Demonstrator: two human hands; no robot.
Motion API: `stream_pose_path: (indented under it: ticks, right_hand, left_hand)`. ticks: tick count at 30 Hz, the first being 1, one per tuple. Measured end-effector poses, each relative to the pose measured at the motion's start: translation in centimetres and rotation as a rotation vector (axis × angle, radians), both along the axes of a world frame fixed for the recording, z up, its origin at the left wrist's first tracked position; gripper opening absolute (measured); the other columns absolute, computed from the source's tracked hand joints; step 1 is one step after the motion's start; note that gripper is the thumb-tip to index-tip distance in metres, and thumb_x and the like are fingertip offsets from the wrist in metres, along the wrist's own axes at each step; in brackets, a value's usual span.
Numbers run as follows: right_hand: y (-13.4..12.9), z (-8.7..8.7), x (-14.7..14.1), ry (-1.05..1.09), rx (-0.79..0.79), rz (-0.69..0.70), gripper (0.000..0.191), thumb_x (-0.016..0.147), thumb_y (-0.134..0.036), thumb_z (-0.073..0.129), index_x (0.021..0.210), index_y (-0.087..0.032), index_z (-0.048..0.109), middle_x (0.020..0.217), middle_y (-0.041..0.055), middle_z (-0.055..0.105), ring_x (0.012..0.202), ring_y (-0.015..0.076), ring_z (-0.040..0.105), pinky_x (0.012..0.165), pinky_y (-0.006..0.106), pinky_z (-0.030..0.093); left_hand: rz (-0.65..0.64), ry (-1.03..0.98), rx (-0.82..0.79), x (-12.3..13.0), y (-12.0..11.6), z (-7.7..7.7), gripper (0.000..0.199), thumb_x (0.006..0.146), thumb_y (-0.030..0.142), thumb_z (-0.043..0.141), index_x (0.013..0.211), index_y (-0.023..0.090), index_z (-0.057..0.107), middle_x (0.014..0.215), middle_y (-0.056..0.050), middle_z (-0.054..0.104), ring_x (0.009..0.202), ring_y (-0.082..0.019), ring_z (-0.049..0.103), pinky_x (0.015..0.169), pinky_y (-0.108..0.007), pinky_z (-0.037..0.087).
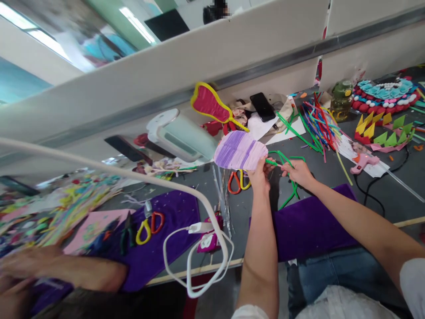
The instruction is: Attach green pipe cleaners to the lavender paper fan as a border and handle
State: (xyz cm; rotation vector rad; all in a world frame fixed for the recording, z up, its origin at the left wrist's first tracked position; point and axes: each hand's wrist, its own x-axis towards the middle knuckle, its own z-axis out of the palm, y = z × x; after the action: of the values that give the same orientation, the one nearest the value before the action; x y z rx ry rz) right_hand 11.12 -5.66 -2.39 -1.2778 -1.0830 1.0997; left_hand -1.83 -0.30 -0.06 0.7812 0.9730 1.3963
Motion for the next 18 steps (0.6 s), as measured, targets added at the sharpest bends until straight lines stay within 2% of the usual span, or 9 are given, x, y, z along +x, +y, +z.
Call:
stream_pose_path:
  ticks: [3, 6, 13, 18]
  right_hand:
    - [-0.2, -0.3, -0.1, -0.153, 0.041, -0.037, 0.032, 0.089, -0.039, 0.050, 0.072, -0.016, 0.065, 0.056, 0.0002, 0.064, 0.037, 0.0069, 0.045, 0.041, 0.019, 0.032]
    - [-0.2, -0.4, -0.2, -0.150, 0.067, -0.035, 0.030, 0.090, -0.038, 0.049, 0.074, -0.017, 0.063, 0.059, 0.0007, 0.066, 0.037, 0.0067, 0.045, 0.041, 0.019, 0.033]
    - [0.0, 0.6, 0.3, 0.320, -0.089, 0.171, 0.027, 0.078, -0.039, 0.066, 0.076, -0.013, 0.063, 0.053, -0.0026, 0.059, 0.033, 0.0026, 0.032, 0.033, 0.017, 0.019]
    - [-0.3, 1.3, 0.5, 0.488, -0.157, 0.179, 0.025, 0.072, -0.036, 0.074, 0.072, -0.013, 0.063, 0.049, -0.0049, 0.054, 0.031, 0.0006, 0.026, 0.033, 0.017, 0.013]
  left_hand:
    - [0.012, 0.001, 0.017, 0.1, -0.1, -0.1, 0.032, 0.064, 0.036, 0.079, 0.084, 0.012, 0.073, 0.071, -0.006, 0.073, 0.064, -0.016, 0.070, 0.060, -0.026, 0.054]
    - [0.019, 0.004, 0.015, 0.0, -0.1, -0.1, 0.033, 0.064, 0.037, 0.079, 0.084, 0.012, 0.073, 0.072, -0.006, 0.073, 0.064, -0.016, 0.070, 0.060, -0.025, 0.053]
    - [-0.002, 0.020, 0.034, 0.0, -0.4, 0.6, 0.033, 0.062, 0.037, 0.079, 0.083, 0.012, 0.073, 0.070, -0.006, 0.073, 0.062, -0.017, 0.070, 0.060, -0.026, 0.054]
    - [-0.006, 0.033, 0.053, 0.1, -0.6, 0.9, 0.034, 0.062, 0.038, 0.080, 0.083, 0.013, 0.073, 0.070, -0.005, 0.073, 0.063, -0.018, 0.071, 0.061, -0.027, 0.054]
